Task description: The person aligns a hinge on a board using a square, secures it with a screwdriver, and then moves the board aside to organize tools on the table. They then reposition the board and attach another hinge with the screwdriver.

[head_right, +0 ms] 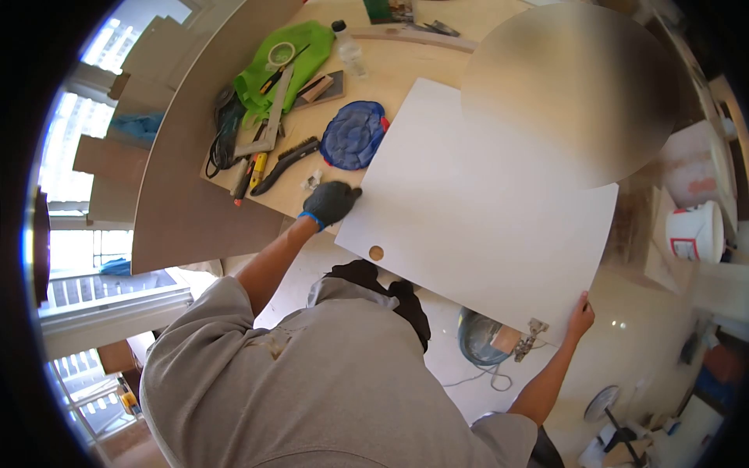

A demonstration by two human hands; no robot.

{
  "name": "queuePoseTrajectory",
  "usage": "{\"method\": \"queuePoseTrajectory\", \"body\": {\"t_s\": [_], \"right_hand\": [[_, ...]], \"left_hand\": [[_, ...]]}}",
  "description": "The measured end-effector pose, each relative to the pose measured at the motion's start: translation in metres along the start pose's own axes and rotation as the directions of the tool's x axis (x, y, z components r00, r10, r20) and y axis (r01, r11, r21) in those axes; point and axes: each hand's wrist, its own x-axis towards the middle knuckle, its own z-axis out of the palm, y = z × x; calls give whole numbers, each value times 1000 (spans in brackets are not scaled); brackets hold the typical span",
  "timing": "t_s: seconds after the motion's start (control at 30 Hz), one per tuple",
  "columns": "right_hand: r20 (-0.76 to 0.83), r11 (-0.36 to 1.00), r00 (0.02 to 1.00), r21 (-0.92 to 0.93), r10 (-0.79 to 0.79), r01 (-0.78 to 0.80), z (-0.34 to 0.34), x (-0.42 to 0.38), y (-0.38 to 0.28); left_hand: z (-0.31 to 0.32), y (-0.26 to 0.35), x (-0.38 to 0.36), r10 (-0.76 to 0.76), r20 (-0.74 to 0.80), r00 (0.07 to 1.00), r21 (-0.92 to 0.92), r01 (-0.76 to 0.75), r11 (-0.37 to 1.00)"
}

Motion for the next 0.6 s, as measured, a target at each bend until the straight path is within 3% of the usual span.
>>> {"method": "queuePoseTrajectory", "body": {"t_s": [0.03,0.07,0.13,0.17,0.23,0.3,0.33,0.4,0.5,0.53,0.6], "right_hand": [[-21,1000,1000,-19,-14,14,4,6,5],[-41,999,999,-37,-29,27,7,9,10],[-99,999,994,4,-48,48,11,22,36],[-134,996,990,70,-50,60,14,29,45],[-168,995,986,-98,8,-25,-3,33,25],[-92,993,991,-54,100,-105,-33,32,-10],[-234,989,962,23,-137,146,-32,27,-19],[-120,970,993,244,16,14,-50,8,-63],[77,838,992,530,101,-126,-44,-39,-125],[144,773,985,612,98,-166,-36,-53,-142],[223,766,973,615,60,-188,-22,-91,-183]], "left_hand": [[-10,2,8,32,-115,993,6,-32,999],[-18,5,14,103,-330,938,25,-101,995],[-19,-5,49,260,-485,835,118,-232,966],[-3,-21,71,373,-516,771,301,-245,922],[3,-32,86,394,-422,816,290,-290,912],[-9,-41,101,519,-383,764,448,-338,828],[-25,-34,101,402,-343,849,363,-275,891],[-53,-20,101,153,-210,966,189,-114,975],[-78,-37,109,73,-658,749,-156,-230,961],[-96,-38,99,-73,-653,754,-415,-275,867],[-128,-55,90,-250,-635,731,-565,-218,796]]}}
